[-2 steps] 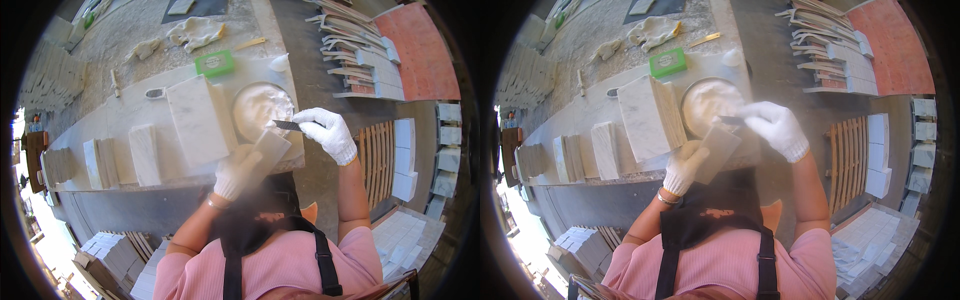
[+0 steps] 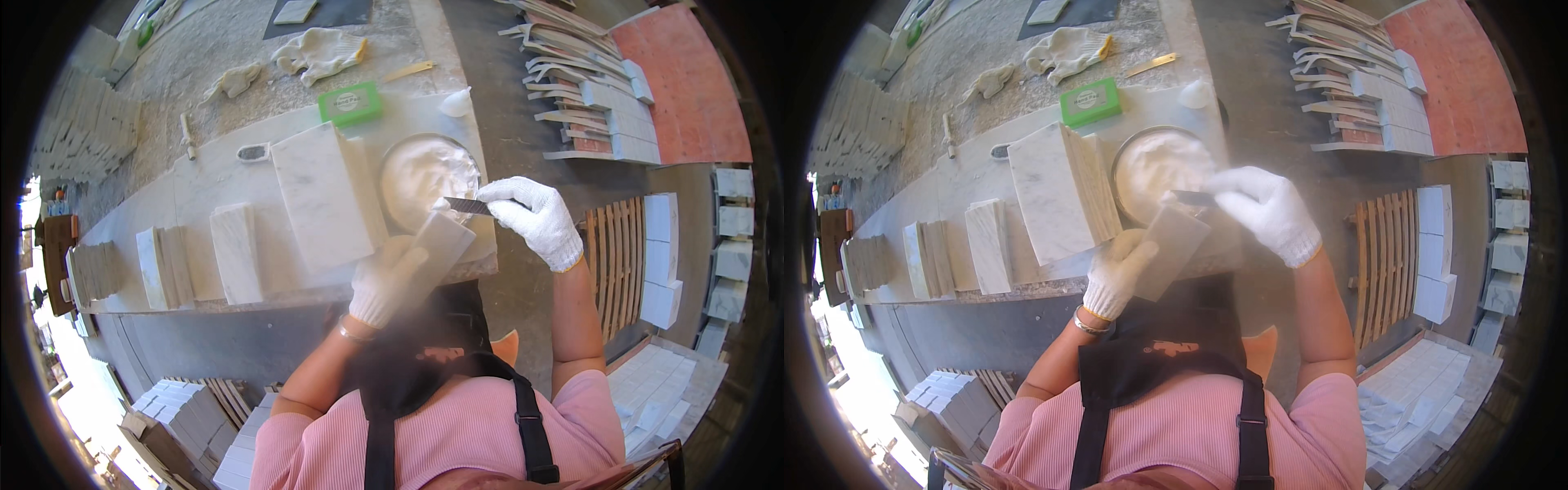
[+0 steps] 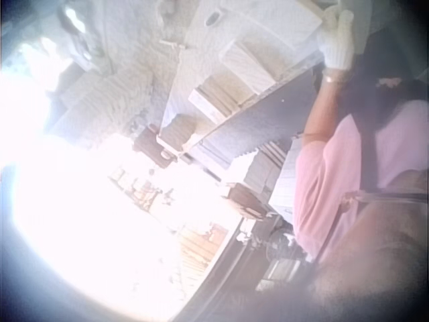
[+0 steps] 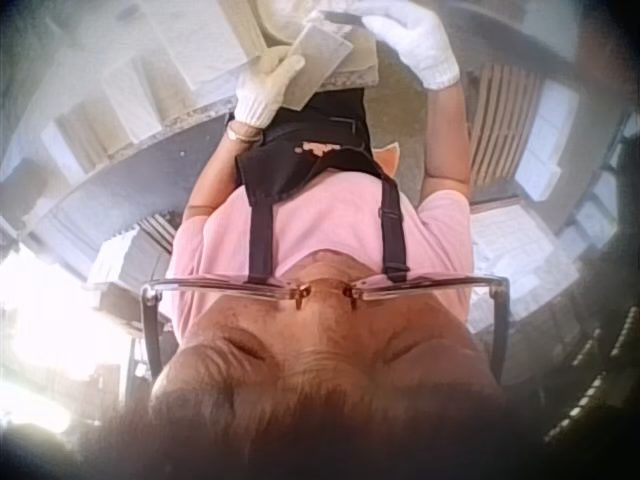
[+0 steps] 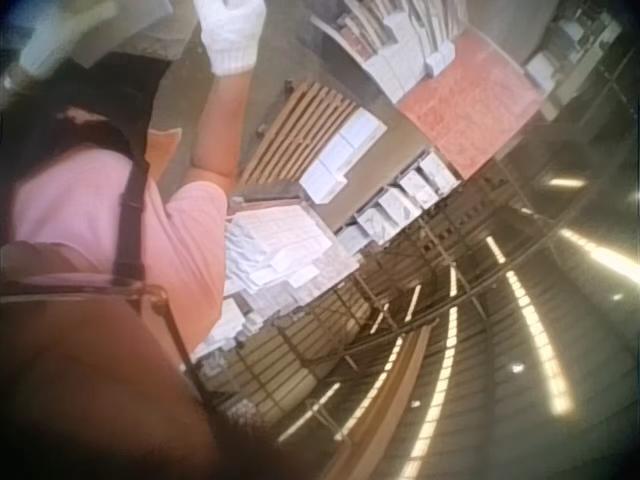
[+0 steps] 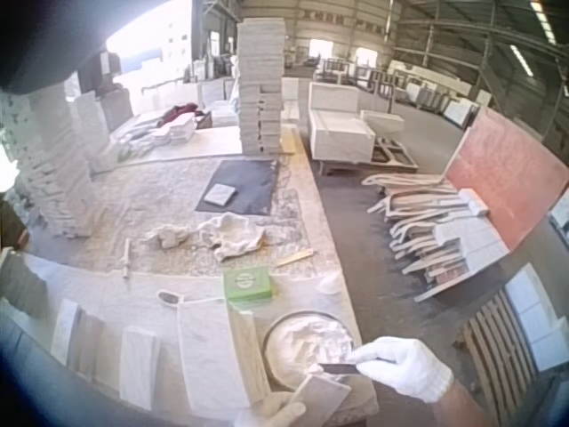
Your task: The person applies a white paste to the edges of rectangular white tiles using a small metal spatula, then smooths the edges with a green block. The person handles tiles one at a time, turning them over and repeating the process.
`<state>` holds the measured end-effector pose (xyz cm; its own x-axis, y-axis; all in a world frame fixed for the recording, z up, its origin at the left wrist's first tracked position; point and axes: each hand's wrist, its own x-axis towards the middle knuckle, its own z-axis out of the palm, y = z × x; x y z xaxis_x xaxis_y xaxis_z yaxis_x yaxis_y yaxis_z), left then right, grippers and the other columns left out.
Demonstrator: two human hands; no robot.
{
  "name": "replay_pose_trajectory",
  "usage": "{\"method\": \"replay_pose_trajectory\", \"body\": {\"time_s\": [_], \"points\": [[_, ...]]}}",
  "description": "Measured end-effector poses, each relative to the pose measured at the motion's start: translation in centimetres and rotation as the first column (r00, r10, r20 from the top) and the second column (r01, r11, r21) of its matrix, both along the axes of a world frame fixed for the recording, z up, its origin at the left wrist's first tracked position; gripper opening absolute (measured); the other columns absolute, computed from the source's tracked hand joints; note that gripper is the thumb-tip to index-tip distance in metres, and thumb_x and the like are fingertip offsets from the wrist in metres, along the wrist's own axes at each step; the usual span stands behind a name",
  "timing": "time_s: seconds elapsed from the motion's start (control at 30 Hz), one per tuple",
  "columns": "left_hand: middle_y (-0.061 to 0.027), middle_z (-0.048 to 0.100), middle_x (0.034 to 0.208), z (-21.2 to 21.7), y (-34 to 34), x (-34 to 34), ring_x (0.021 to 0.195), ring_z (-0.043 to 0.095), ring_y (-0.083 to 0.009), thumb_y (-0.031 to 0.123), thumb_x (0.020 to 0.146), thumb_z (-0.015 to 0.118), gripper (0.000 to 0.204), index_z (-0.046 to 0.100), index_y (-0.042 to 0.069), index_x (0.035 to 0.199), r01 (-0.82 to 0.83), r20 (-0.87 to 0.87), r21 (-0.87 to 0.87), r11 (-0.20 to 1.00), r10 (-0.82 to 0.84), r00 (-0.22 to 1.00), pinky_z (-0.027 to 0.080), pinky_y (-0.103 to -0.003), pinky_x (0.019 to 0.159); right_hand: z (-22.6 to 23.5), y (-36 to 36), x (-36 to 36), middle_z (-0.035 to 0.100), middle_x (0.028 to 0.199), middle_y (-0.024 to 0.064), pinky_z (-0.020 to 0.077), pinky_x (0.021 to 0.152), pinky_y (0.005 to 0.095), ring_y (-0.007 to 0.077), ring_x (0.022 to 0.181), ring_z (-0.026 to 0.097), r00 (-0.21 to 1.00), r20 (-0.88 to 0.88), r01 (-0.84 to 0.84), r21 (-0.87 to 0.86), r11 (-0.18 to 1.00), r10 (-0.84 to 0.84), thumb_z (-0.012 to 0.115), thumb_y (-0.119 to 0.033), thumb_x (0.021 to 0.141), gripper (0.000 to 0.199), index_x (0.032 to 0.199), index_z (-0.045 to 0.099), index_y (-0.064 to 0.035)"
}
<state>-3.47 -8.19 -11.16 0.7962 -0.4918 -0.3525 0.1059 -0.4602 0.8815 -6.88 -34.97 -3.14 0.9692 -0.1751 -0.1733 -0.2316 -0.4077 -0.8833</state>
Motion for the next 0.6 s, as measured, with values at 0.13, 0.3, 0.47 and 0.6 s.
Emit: {"method": "replay_pose_trajectory", "body": {"time_s": [0.13,0.3,0.47,0.6], "points": [[-0.0137,0.077,0.103,0.15,-0.20,-0.02,0.095,0.071,-0.0216,0.039,0.098,0.069,0.045,0.073,0.001,0.122,-0.043,-0.076,0.047,0.998,0.047,0.996,0.054,-0.036,0.086,0.23,0.75,-0.14,0.077,0.103,0.0092,0.0554,0.084,0.0303,0.0171,0.093,0.071,0.996,0.084,-0.029,-0.146,0.989,0.041,0.071,0.000,0.095,0.020,0.113,0.079,-0.0014],[-0.0125,0.077,0.102,0.07,-0.27,0.03,0.095,0.070,-0.0196,0.038,0.099,0.069,0.045,0.073,0.001,0.122,-0.064,-0.105,0.028,0.998,0.066,0.992,0.054,-0.035,0.086,0.69,1.18,-0.11,0.076,0.101,0.0122,0.0563,0.082,0.0324,0.0216,0.091,0.073,0.982,0.147,-0.061,-0.354,0.933,0.120,0.073,0.000,0.093,0.018,0.110,0.079,-0.0017],[-0.0125,0.077,0.102,-0.09,-0.14,0.01,0.094,0.069,-0.0182,0.038,0.099,0.069,0.045,0.073,0.000,0.122,-0.064,-0.116,0.003,0.998,0.064,0.991,0.054,-0.034,0.085,1.02,1.15,-0.02,0.077,0.101,0.0119,0.0568,0.080,0.0325,0.0215,0.089,0.073,0.969,0.205,-0.036,-0.434,0.900,0.138,0.073,0.000,0.093,0.018,0.109,0.079,-0.0018],[-0.0100,0.076,0.101,-0.18,-0.02,-0.01,0.093,0.068,-0.0160,0.037,0.099,0.069,0.044,0.073,-0.001,0.121,-0.075,-0.145,-0.073,0.994,0.064,0.987,0.053,-0.033,0.085,0.83,0.89,-0.23,0.076,0.103,0.0107,0.0561,0.080,0.0303,0.0187,0.089,0.072,0.982,0.184,-0.003,-0.242,0.970,0.049,0.072,0.001,0.093,0.018,0.110,0.079,-0.0009]]}}
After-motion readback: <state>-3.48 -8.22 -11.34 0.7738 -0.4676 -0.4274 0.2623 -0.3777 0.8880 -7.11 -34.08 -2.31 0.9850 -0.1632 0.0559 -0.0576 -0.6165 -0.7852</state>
